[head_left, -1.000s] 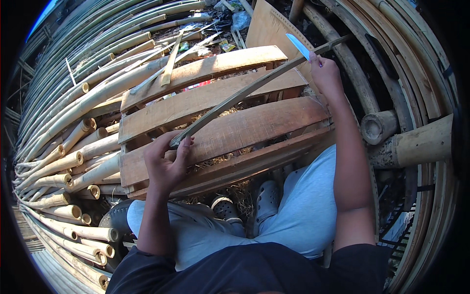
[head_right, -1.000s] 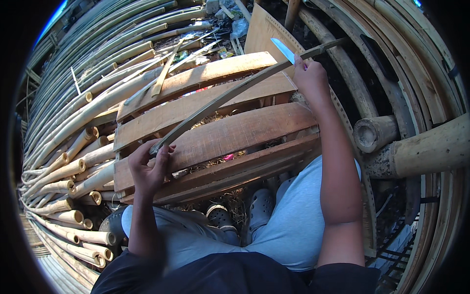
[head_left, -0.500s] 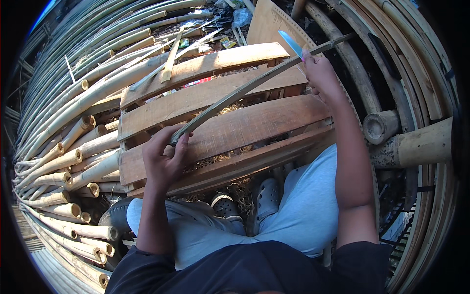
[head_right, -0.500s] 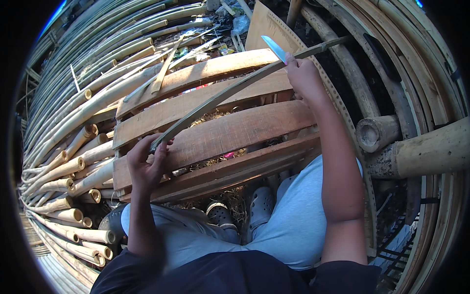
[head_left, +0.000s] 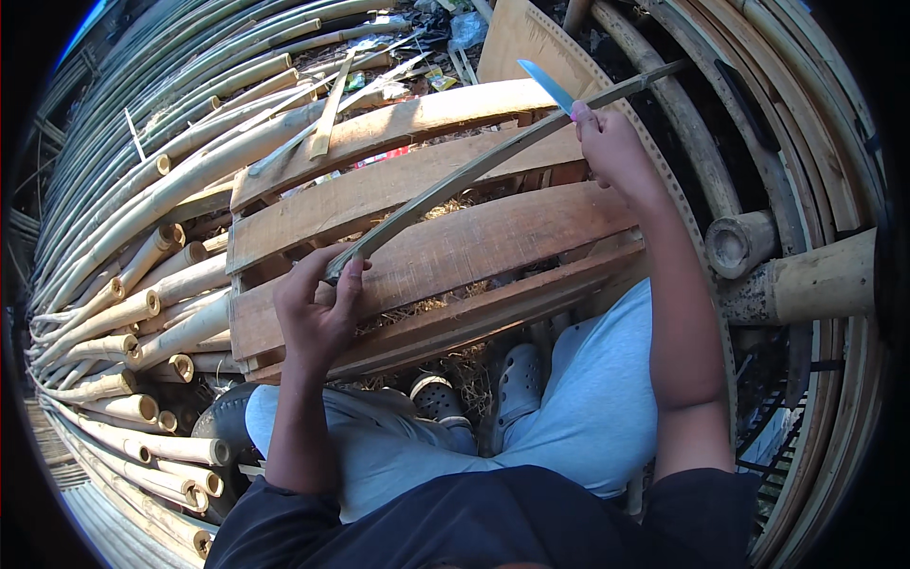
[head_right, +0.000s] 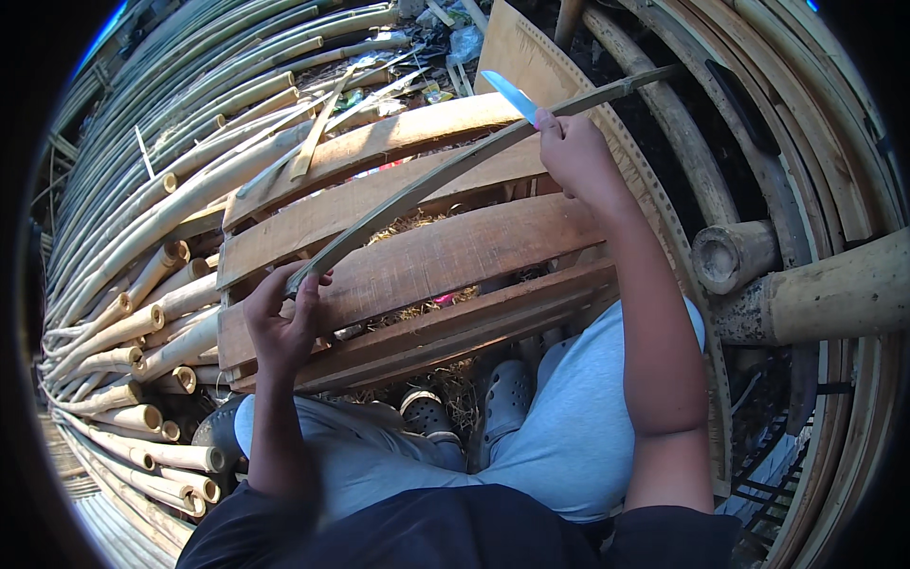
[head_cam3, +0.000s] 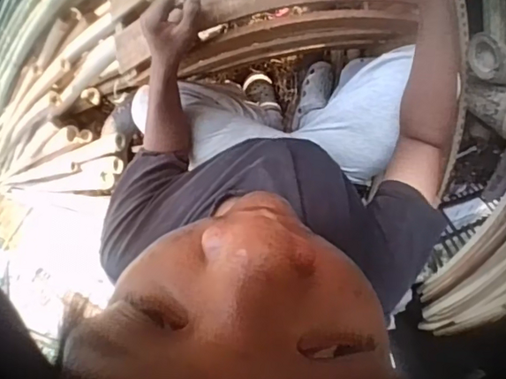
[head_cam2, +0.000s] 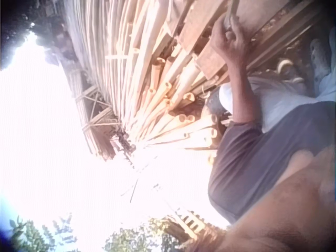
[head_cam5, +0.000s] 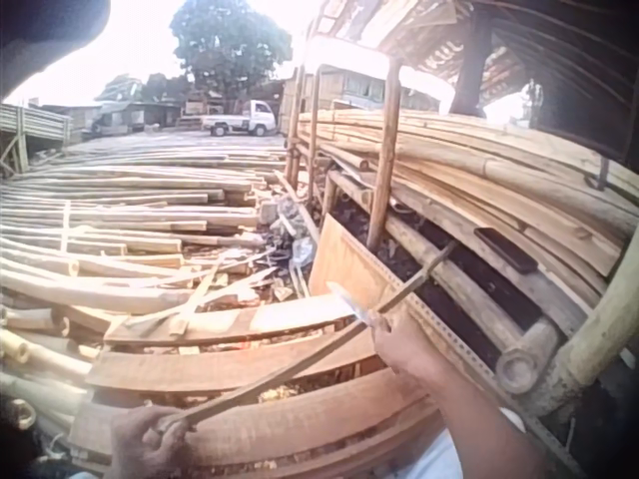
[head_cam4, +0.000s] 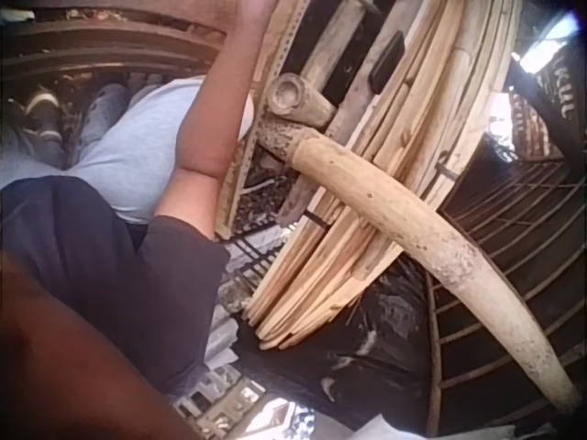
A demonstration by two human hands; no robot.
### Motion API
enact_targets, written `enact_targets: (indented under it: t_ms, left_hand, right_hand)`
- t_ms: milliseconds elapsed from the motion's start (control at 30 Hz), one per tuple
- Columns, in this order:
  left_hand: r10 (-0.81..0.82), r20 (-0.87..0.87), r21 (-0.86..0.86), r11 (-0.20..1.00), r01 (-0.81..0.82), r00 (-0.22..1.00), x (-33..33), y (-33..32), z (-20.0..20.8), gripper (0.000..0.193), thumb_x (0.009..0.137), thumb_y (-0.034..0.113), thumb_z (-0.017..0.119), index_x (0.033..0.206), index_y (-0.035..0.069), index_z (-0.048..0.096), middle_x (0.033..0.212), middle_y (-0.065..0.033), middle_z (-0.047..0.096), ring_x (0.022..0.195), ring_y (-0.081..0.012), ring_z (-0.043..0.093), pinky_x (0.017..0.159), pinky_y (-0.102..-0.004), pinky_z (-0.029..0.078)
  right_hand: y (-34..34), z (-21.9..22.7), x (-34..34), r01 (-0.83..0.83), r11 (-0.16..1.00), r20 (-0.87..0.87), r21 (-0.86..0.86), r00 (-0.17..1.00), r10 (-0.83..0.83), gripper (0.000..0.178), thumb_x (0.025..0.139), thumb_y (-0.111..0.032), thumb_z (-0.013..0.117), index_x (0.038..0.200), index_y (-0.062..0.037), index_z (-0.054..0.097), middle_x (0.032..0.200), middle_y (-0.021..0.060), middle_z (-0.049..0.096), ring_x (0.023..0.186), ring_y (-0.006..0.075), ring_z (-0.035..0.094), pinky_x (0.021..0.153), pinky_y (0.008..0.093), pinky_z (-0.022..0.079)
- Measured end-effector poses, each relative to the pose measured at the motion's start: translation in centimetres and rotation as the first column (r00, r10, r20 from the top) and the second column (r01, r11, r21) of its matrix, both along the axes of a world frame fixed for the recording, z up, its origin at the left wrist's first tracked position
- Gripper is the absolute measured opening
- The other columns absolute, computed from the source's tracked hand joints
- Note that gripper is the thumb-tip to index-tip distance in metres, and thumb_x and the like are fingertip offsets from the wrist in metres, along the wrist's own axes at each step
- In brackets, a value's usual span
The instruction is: The person trims and scrapes bamboo strips with a knife over a wooden crate.
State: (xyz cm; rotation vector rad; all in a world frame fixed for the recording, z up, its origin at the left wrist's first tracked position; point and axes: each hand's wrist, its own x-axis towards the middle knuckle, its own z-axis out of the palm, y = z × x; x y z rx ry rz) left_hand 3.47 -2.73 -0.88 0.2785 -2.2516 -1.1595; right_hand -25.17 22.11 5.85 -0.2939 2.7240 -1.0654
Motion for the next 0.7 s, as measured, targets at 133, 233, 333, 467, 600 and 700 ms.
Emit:
enact_targets:
  t_ms: [133,233,333,467,600,700]
  left_hand:
    - [0.033,-0.019,0.102,0.994,-0.031,0.999,-0.1,0.1,-0.6,0.016,0.097,0.010,0.073,0.108,-0.002,0.075,0.090,-0.0085,0.078,0.084,-0.0144,0.073,0.079,-0.0286,0.056]
    - [0.081,0.095,0.274,0.956,-0.105,0.992,0.5,-0.1,-0.3,0.016,0.098,0.010,0.073,0.108,-0.003,0.074,0.090,-0.0073,0.078,0.084,-0.0118,0.072,0.077,-0.0267,0.055]
    - [0.029,0.045,0.311,0.950,-0.042,0.999,0.1,0.0,-0.6,0.017,0.098,0.009,0.073,0.108,-0.004,0.074,0.090,-0.0068,0.078,0.084,-0.0109,0.071,0.076,-0.0261,0.056]
    - [0.029,0.036,0.238,0.970,-0.037,0.999,0.5,-0.2,-0.5,0.018,0.098,0.008,0.074,0.109,-0.005,0.074,0.091,-0.0078,0.078,0.084,-0.0099,0.071,0.077,-0.0258,0.056]
    - [-0.003,-0.045,-0.048,0.999,0.001,0.999,0.3,-0.1,0.7,0.019,0.093,0.003,0.076,0.112,-0.002,0.075,0.095,-0.0112,0.078,0.081,-0.0132,0.073,0.073,-0.0268,0.056]
    - [-0.003,-0.092,-0.241,0.970,-0.019,0.996,0.1,-0.3,0.8,0.024,0.090,-0.001,0.076,0.113,0.001,0.076,0.099,-0.0124,0.077,0.080,-0.0173,0.073,0.069,-0.0287,0.055]
  right_hand:
    - [-0.1,-1.7,-0.9,0.152,0.988,-0.245,-0.022,0.957,-0.153,0.052,0.111,-0.045,0.046,0.094,-0.0004,0.066,0.063,0.0040,0.056,0.050,0.0164,0.058,0.047,0.0358,0.047]
    - [-0.6,-1.1,0.2,0.096,0.995,-0.142,-0.035,0.985,-0.100,0.052,0.112,-0.045,0.045,0.092,-0.0004,0.064,0.063,0.0046,0.055,0.047,0.0161,0.056,0.046,0.0366,0.046]
    - [0.2,0.4,-0.9,0.172,0.983,0.068,-0.059,0.983,-0.168,0.052,0.112,-0.046,0.045,0.097,-0.0015,0.068,0.060,0.0007,0.050,0.043,0.0122,0.042,0.042,0.0339,0.037]
    - [-1.1,0.2,0.5,0.135,0.990,-0.010,0.028,0.991,-0.134,0.052,0.111,-0.047,0.046,0.102,-0.0022,0.070,0.058,-0.0040,0.043,0.043,0.0093,0.034,0.040,0.0315,0.030]
    - [0.7,0.8,-1.3,0.216,0.973,0.064,-0.084,0.975,-0.211,0.050,0.110,-0.051,0.050,0.098,-0.0052,0.066,0.058,-0.0067,0.039,0.043,0.0071,0.032,0.040,0.0297,0.024]
    - [0.5,0.4,-0.5,0.255,0.959,0.090,-0.122,0.965,-0.245,0.051,0.106,-0.055,0.056,0.090,-0.0071,0.065,0.057,-0.0078,0.037,0.043,0.0063,0.031,0.040,0.0286,0.023]
